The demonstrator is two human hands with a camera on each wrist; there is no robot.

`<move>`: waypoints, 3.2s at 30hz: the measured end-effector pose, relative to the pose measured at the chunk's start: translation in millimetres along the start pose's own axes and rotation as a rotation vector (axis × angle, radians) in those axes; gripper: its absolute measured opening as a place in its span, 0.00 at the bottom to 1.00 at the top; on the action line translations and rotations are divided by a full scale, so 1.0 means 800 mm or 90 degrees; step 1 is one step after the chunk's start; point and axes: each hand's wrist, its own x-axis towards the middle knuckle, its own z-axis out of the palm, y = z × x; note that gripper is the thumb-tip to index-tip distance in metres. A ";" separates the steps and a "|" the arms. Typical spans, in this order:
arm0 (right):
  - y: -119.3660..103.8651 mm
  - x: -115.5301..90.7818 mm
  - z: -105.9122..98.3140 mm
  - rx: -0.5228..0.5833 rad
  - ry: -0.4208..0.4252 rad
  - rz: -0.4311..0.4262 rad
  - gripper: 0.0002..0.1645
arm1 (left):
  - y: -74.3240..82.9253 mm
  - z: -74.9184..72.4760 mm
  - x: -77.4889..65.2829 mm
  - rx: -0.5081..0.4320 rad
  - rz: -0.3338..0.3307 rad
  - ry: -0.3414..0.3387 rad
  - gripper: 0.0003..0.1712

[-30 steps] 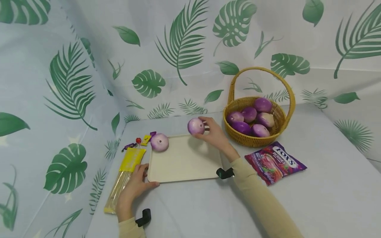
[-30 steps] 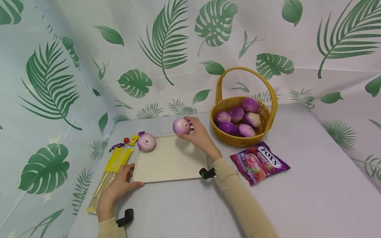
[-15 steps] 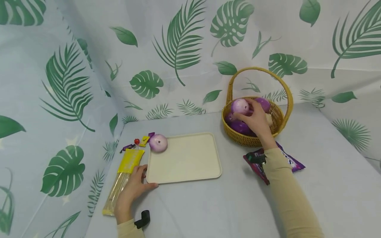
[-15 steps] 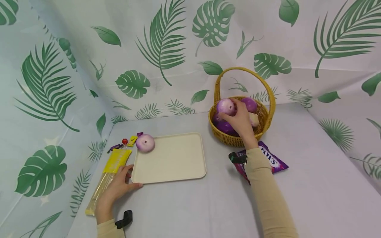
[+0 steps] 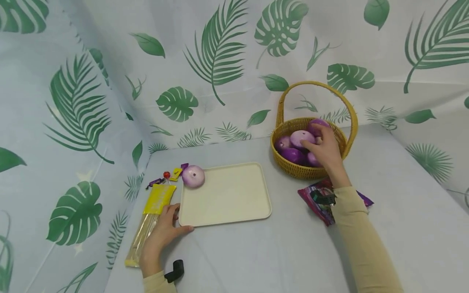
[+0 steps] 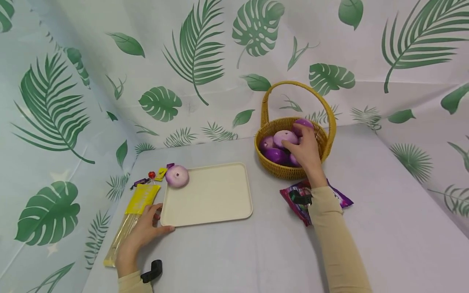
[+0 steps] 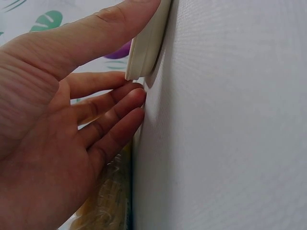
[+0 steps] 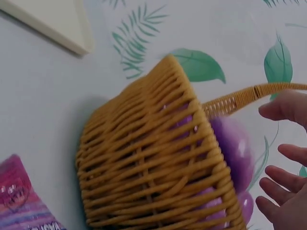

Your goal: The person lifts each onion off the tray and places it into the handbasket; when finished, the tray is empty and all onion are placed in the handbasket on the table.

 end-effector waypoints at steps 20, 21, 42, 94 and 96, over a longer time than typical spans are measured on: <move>-0.081 -0.026 0.140 0.070 -0.139 -0.183 0.32 | -0.002 -0.005 -0.003 -0.004 -0.011 -0.001 0.52; -0.087 -0.029 0.151 0.072 -0.160 -0.194 0.32 | -0.003 -0.005 -0.002 -0.005 -0.010 0.001 0.52; -0.155 -0.067 0.346 -0.013 -0.384 -0.219 0.48 | -0.002 0.001 0.006 0.007 0.018 0.010 0.51; -0.027 0.021 0.042 -0.084 -0.097 -0.088 0.48 | 0.002 0.001 0.005 0.024 -0.008 0.015 0.54; -0.026 0.019 0.040 -0.082 -0.085 -0.091 0.46 | 0.002 0.001 0.006 0.025 -0.007 0.011 0.54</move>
